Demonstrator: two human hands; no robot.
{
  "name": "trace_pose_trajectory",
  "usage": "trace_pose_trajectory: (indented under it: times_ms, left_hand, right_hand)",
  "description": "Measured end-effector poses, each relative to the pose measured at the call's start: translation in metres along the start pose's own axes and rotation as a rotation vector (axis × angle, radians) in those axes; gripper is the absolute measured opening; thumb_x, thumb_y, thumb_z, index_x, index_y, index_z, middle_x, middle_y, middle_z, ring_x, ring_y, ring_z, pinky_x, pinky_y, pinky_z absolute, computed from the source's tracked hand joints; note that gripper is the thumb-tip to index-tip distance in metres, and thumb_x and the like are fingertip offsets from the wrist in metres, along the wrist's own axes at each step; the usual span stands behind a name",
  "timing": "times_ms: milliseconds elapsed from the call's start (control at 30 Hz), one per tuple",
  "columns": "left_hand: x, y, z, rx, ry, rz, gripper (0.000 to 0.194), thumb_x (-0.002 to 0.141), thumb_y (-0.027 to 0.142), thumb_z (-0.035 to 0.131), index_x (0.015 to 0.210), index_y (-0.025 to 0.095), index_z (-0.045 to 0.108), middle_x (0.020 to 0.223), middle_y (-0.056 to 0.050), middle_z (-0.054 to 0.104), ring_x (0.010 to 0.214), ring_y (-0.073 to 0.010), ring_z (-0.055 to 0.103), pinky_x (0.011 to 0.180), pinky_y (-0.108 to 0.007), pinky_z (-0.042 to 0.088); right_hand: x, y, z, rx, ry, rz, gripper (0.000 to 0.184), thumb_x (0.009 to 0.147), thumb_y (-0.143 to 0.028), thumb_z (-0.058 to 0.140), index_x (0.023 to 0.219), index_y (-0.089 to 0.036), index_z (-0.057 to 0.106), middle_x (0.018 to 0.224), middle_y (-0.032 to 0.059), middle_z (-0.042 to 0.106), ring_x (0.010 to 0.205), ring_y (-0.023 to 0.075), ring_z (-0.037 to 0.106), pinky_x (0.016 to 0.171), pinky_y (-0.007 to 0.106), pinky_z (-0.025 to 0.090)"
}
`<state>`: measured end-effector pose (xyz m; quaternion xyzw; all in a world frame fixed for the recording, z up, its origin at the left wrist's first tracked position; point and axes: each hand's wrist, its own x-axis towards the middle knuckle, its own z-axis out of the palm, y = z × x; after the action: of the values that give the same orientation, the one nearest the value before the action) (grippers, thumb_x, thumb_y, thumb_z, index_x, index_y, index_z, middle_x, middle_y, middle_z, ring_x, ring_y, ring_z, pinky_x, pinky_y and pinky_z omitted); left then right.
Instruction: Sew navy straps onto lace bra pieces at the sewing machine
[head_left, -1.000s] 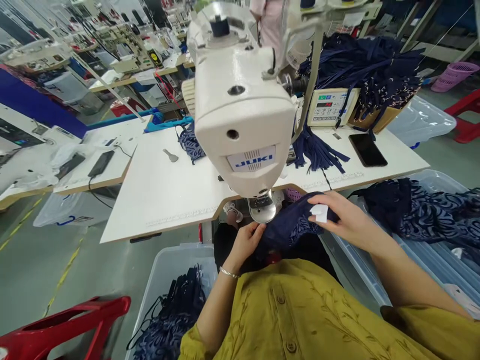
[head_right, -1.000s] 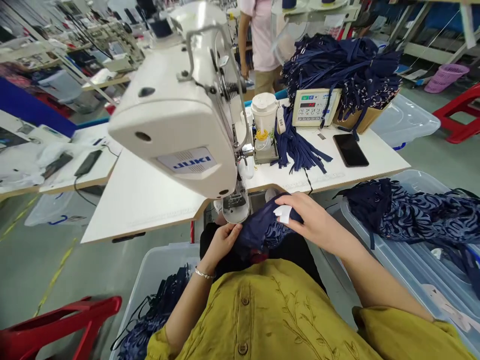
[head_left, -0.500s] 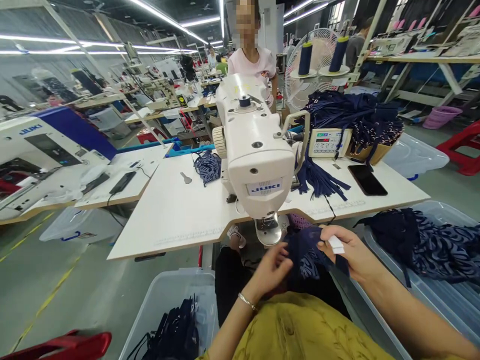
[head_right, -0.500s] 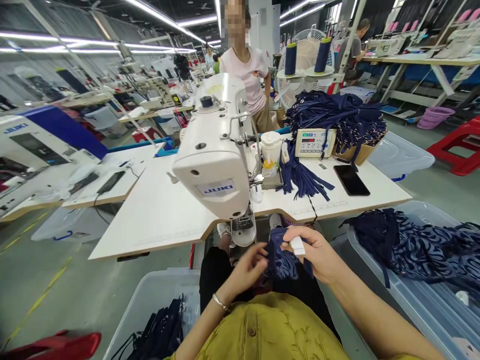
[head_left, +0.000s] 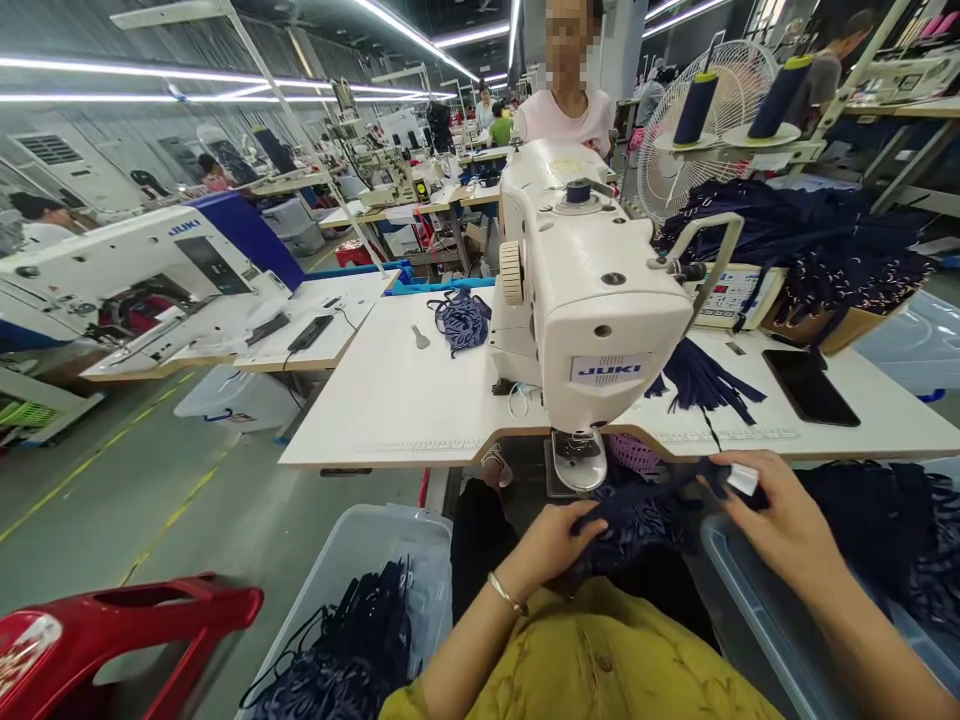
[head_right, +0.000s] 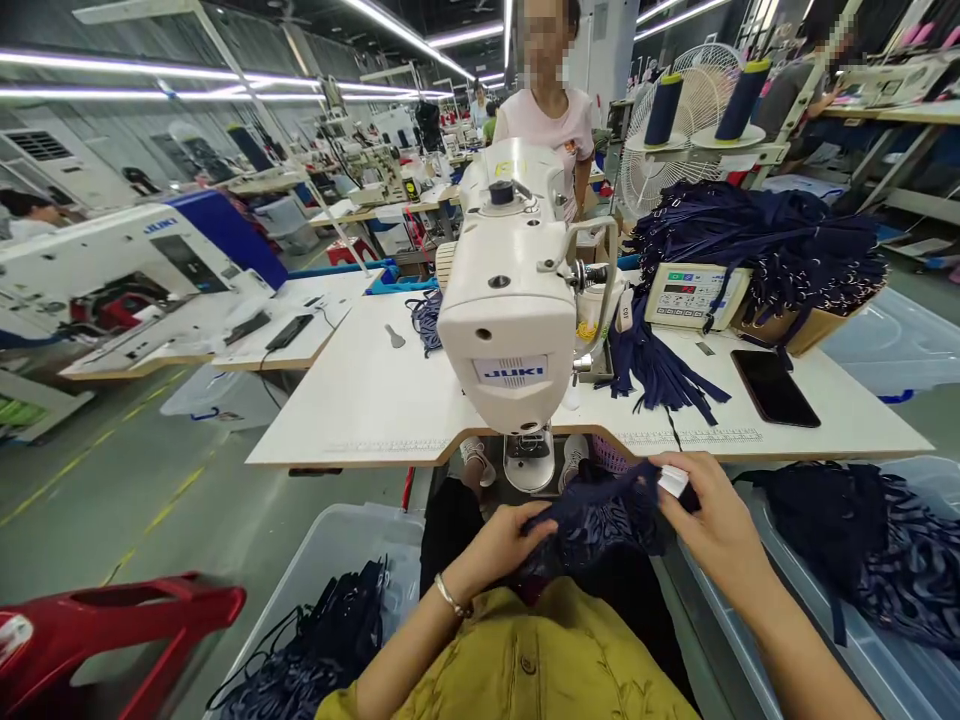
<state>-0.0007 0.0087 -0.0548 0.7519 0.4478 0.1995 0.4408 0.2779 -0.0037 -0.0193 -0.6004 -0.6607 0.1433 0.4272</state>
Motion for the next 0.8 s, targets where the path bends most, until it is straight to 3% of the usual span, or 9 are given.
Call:
trace_pose_trajectory:
  times_ms: [100,233,300,367,467,533,633,700,800]
  left_hand:
    - [-0.010,0.014,-0.022,0.201,-0.114,0.018,0.044,0.093,0.054,0.046,0.083,0.019,0.070,0.073,-0.005,0.070,0.071,-0.0200,0.066,0.066,-0.026,0.045]
    - [-0.018,0.027,-0.034,0.438,-0.185,0.036,0.042,0.095,0.052,0.041,0.085,0.021,0.068,0.075,-0.005,0.070,0.073,-0.0194,0.066,0.060,-0.024,0.039]
    - [-0.019,0.027,-0.033,0.473,-0.194,0.033,0.038,0.096,0.048,0.042,0.087,0.021,0.067,0.076,-0.005,0.070,0.072,-0.0191,0.066,0.059,-0.024,0.038]
    - [-0.020,0.027,-0.031,0.499,-0.192,0.021,0.035,0.097,0.043,0.042,0.087,0.021,0.067,0.076,-0.005,0.070,0.071,-0.0195,0.066,0.058,-0.025,0.037]
    - [-0.021,0.026,-0.029,0.518,-0.186,0.014,0.035,0.097,0.041,0.042,0.085,0.021,0.067,0.075,-0.005,0.070,0.069,-0.0205,0.066,0.056,-0.026,0.036]
    - [-0.021,0.026,-0.030,0.523,-0.177,0.011,0.035,0.097,0.040,0.042,0.084,0.020,0.068,0.074,-0.005,0.070,0.068,-0.0208,0.066,0.055,-0.027,0.035]
    - [-0.022,0.024,-0.032,0.507,-0.170,0.014,0.032,0.095,0.042,0.046,0.085,0.021,0.068,0.072,-0.004,0.069,0.068,-0.0203,0.066,0.053,-0.026,0.034]
    - [-0.023,0.021,-0.034,0.479,-0.177,0.029,0.034,0.093,0.047,0.049,0.082,0.022,0.069,0.068,-0.003,0.067,0.066,-0.0191,0.065,0.052,-0.025,0.033]
    - [-0.026,0.015,-0.040,0.414,-0.174,0.016,0.040,0.091,0.052,0.051,0.073,0.021,0.069,0.062,-0.002,0.064,0.061,-0.0160,0.061,0.052,-0.024,0.031]
  right_hand:
    - [0.000,0.028,0.004,-0.107,-0.027,-0.029,0.018,0.085,-0.041,0.060,0.089,-0.024,0.061,0.087,0.0058,0.061,0.086,0.0251,0.059,0.074,0.038,0.048]
    - [-0.005,0.033,0.006,-0.017,-0.039,-0.090,0.014,0.084,-0.037,0.061,0.081,-0.023,0.060,0.107,0.0083,0.059,0.105,0.0270,0.057,0.084,0.038,0.047]
    - [-0.007,0.025,0.003,0.142,-0.178,-0.055,0.020,0.085,-0.034,0.059,0.071,-0.021,0.053,0.110,0.0083,0.061,0.105,0.0252,0.058,0.086,0.037,0.047]
    - [-0.010,0.017,-0.002,0.343,-0.372,0.025,0.026,0.087,-0.035,0.058,0.068,-0.021,0.047,0.093,0.0060,0.063,0.085,0.0199,0.060,0.075,0.032,0.049]
    - [-0.012,0.010,-0.010,0.549,-0.589,0.136,0.020,0.088,-0.042,0.056,0.090,-0.022,0.057,0.075,0.0011,0.058,0.063,0.0145,0.053,0.057,0.027,0.045]
    - [-0.012,0.008,-0.014,0.571,-0.715,0.144,0.028,0.087,-0.044,0.057,0.102,-0.021,0.063,0.077,0.0019,0.059,0.064,0.0147,0.054,0.059,0.027,0.046]
    - [-0.014,0.006,-0.017,0.548,-0.853,0.117,0.028,0.081,-0.047,0.064,0.080,-0.019,0.071,0.073,0.0032,0.060,0.064,0.0153,0.054,0.060,0.028,0.047]
    - [-0.016,0.007,-0.018,0.557,-0.770,0.228,0.032,0.079,-0.050,0.066,0.071,-0.019,0.070,0.066,0.0030,0.059,0.058,0.0150,0.052,0.054,0.027,0.045]
    - [-0.015,0.014,-0.023,0.630,-0.382,0.452,0.033,0.071,-0.054,0.072,0.069,-0.021,0.072,0.065,0.0064,0.061,0.057,0.0189,0.055,0.050,0.031,0.046]
